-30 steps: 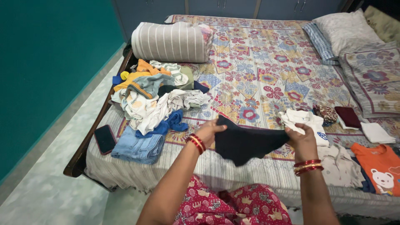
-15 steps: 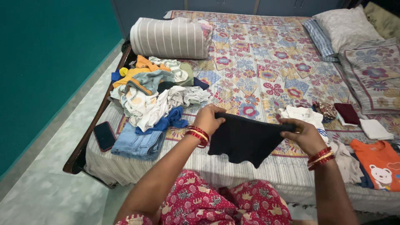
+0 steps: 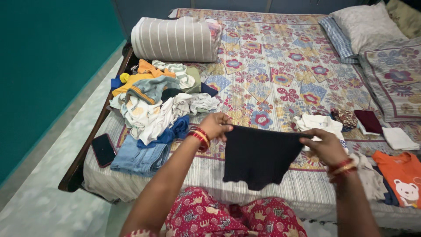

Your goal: The person folds several pieces of clothing on a bed, including a white shirt, a dark t-shirt, and a white t-shirt. Each item is smoothed, folded in half, and then folded again into a compact stack before being placed aside.

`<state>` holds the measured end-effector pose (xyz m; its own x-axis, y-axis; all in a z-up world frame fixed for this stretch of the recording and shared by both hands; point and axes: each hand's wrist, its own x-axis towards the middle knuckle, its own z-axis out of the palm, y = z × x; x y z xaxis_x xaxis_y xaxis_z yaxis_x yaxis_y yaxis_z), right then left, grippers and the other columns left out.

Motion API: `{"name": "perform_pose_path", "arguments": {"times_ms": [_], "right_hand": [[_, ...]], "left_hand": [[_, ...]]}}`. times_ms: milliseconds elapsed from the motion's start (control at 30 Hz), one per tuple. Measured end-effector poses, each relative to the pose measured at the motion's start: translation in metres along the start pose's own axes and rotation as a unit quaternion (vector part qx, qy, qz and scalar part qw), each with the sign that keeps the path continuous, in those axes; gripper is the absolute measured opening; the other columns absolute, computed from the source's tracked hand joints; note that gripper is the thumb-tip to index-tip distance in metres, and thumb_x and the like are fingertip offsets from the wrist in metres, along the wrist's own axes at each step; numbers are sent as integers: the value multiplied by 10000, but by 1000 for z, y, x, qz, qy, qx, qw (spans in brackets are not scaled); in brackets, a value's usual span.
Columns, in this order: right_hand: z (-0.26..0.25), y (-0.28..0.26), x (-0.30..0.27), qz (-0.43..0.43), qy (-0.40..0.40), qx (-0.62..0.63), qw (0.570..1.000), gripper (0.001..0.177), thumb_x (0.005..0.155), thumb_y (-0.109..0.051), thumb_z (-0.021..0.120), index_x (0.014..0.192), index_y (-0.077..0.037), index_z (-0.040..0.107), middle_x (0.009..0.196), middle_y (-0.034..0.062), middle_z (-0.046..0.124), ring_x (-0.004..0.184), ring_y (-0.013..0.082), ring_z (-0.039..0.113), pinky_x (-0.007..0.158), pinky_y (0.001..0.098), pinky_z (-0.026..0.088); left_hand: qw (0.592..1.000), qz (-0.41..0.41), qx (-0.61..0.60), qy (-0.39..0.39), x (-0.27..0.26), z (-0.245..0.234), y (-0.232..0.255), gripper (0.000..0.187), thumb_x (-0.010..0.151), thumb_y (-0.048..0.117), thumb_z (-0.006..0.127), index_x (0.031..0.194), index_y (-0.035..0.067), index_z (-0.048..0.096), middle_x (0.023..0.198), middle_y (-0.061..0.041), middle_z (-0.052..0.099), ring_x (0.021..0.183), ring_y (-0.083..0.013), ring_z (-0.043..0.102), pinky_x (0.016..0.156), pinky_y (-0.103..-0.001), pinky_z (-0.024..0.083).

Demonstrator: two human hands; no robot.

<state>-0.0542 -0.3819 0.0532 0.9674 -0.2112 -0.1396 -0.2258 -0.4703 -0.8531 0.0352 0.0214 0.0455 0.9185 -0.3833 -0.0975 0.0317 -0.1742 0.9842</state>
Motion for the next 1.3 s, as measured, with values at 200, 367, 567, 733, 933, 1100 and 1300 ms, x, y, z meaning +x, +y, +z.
{"name": "perform_pose_path", "arguments": {"times_ms": [200,367,567,733,933,1100,1300], "right_hand": [[57,3,80,-63,25,209,976,197,924,-55,667,1116,-14,652,933,105,753,815,166,762,692,271,625],[60,12,116,-114,86,243,959,178,997,23,666,1169,-18,653,1092,200,700,902,221,678,676,357,532],[102,93,126,-176,54,65,981,205,857,-47,774,1050,1,724,982,114,770,898,201,731,801,328,591],[162,168,83,-94,3,-183,979,252,704,-109,897,924,-36,799,910,159,787,839,254,764,789,381,598],[178,192,41,-33,-78,-244,966,179,733,-46,841,909,-37,813,955,186,794,894,295,780,866,362,599],[172,183,37,-55,-116,-309,942,202,724,-49,813,925,-60,819,1054,177,771,987,308,754,941,366,583],[200,170,54,-158,35,-291,943,284,824,-168,754,1089,-64,758,1271,203,662,1190,387,626,1027,448,499]], "left_hand": [[983,21,-141,114,106,10,-48,164,937,0,659,1073,-25,571,935,-144,713,715,-222,772,618,-353,650],[962,188,-81,183,134,7,-45,149,896,-32,731,1008,-19,633,951,-107,715,824,-175,716,722,-290,637],[948,211,133,200,112,6,-122,182,790,64,828,937,65,721,904,-60,766,820,-166,712,761,-332,563],[966,93,209,118,67,20,-227,127,763,116,782,886,107,746,912,-93,766,855,-222,745,798,-351,589],[966,72,239,63,10,25,-271,141,707,95,784,845,88,753,865,-100,767,853,-268,756,791,-375,596],[931,42,363,-14,-17,23,-238,128,791,174,714,874,100,776,909,-155,744,863,-354,727,801,-444,586],[908,41,403,103,9,54,-191,197,902,162,589,995,102,753,1009,-162,746,964,-386,704,848,-510,561]]}}
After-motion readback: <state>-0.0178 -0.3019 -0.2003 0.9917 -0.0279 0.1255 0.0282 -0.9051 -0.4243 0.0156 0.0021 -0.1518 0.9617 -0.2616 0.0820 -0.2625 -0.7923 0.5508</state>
